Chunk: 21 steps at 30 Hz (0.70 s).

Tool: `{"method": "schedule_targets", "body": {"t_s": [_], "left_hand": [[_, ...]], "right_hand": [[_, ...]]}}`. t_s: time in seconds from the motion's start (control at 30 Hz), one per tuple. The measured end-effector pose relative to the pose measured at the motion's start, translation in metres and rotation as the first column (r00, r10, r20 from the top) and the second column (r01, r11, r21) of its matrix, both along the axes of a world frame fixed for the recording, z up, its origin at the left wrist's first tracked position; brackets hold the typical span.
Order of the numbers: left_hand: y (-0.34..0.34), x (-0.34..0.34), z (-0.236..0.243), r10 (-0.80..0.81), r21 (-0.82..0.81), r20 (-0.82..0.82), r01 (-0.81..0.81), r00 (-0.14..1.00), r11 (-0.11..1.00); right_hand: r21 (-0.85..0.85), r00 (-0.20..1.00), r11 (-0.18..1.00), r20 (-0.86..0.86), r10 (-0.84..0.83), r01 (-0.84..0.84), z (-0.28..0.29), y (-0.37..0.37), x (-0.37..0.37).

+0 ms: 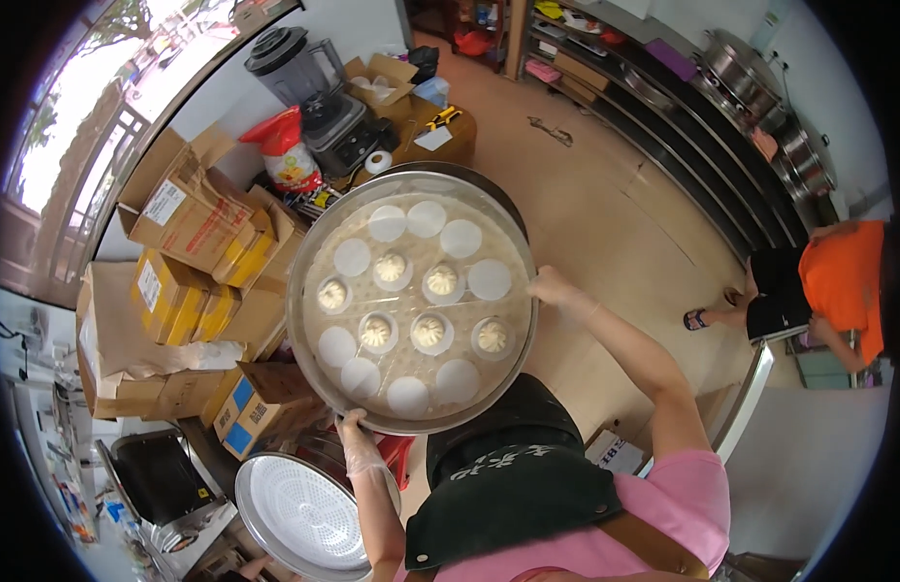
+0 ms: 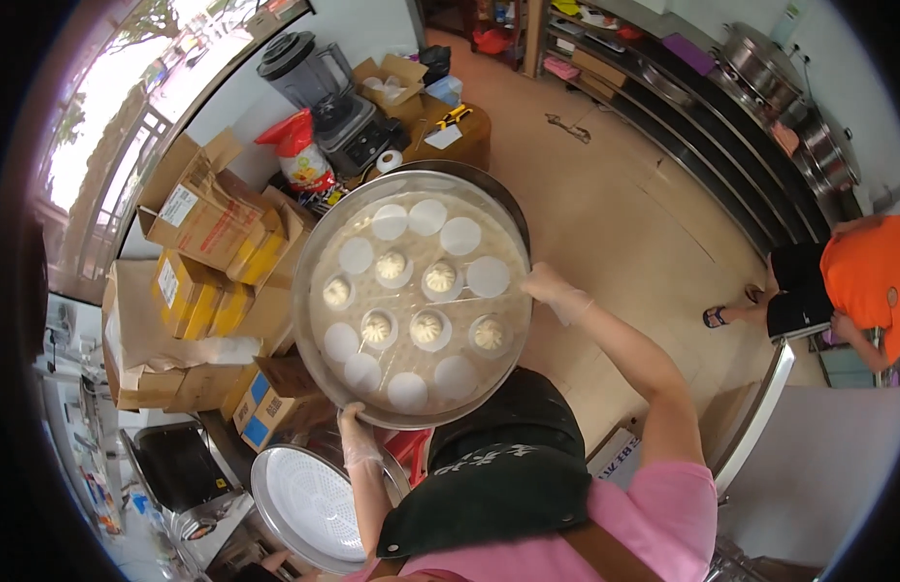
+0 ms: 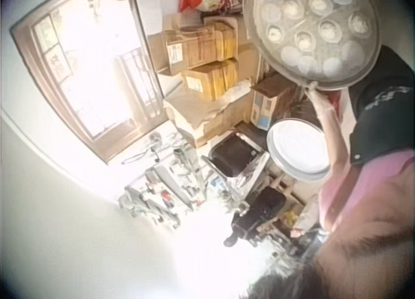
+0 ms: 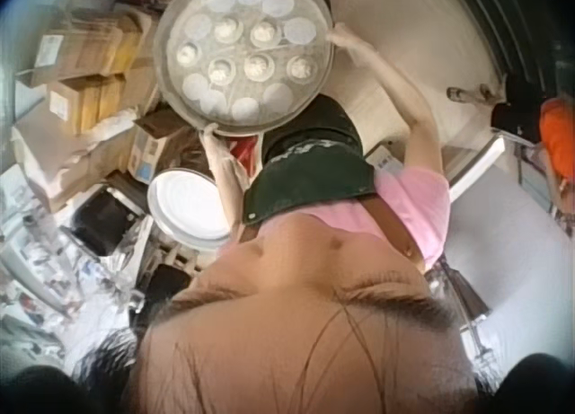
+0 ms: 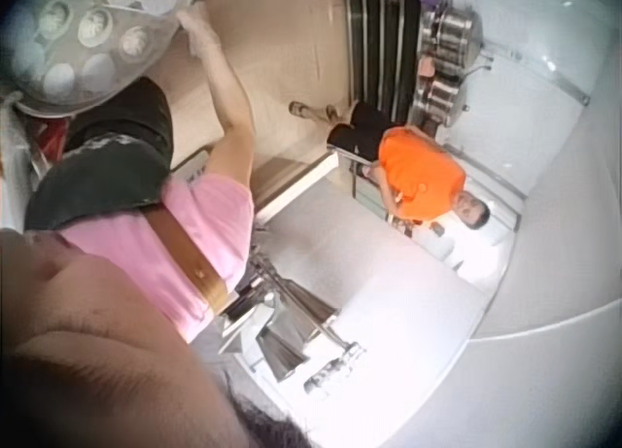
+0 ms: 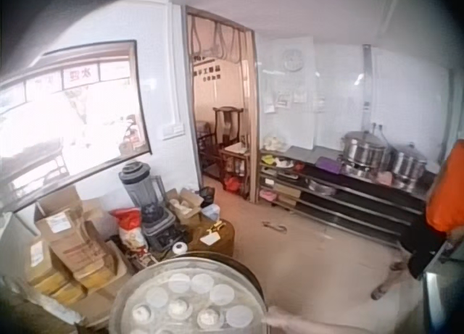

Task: The person arranges white circular papers and dough balls into a large steaming tray, then moves to a counter to weigh white powder into a small metal bowl and uses a calculator.

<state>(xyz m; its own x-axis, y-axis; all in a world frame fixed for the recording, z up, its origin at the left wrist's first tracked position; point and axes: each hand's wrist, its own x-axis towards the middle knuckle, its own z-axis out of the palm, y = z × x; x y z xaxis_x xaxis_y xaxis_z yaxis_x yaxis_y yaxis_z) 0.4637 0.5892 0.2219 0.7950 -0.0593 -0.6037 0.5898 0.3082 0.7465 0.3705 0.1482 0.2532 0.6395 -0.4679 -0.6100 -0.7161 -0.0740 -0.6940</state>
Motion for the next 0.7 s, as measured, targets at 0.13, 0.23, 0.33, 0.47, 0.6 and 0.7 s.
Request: {"method": "schedule_targets", "body": {"t_s": [0.13, 0.23, 0.33, 0.47, 0.6, 0.7], "left_hand": [[-0.041, 0.011, -0.001, -0.021, 0.032, -0.008, 0.021, 1.000, 0.999], [-0.069, 0.012, 0.010, 0.083, 0.108, -0.063, -0.076, 0.995, 0.991], [-0.096, 0.007, 0.017, 0.188, 0.045, -0.102, -0.185, 0.977, 0.982], [-0.102, -0.007, -0.024, 0.196, 0.074, -0.063, -0.191, 0.979, 0.979], [-0.126, -0.016, -0.016, 0.291, 0.089, -0.053, -0.286, 0.955, 0.954], [-0.133, -0.024, -0.020, 0.326, 0.112, -0.063, -0.318, 0.943, 0.942]], "right_hand": [[-0.014, 1.000, 1.000, -0.005, -0.027, 0.027, -0.018, -0.042, 0.013], [0.030, 1.000, 1.000, 0.018, -0.011, 0.010, -0.041, -0.073, 0.025], [0.016, 0.998, 0.998, 0.001, 0.068, -0.068, -0.025, -0.091, 0.048], [0.068, 0.984, 0.982, 0.038, 0.175, -0.178, -0.026, -0.125, 0.078], [-0.101, 0.949, 0.945, 0.008, 0.315, -0.312, -0.045, -0.148, 0.108], [-0.031, 0.932, 0.932, -0.056, 0.359, -0.361, -0.041, -0.153, 0.128]]}}
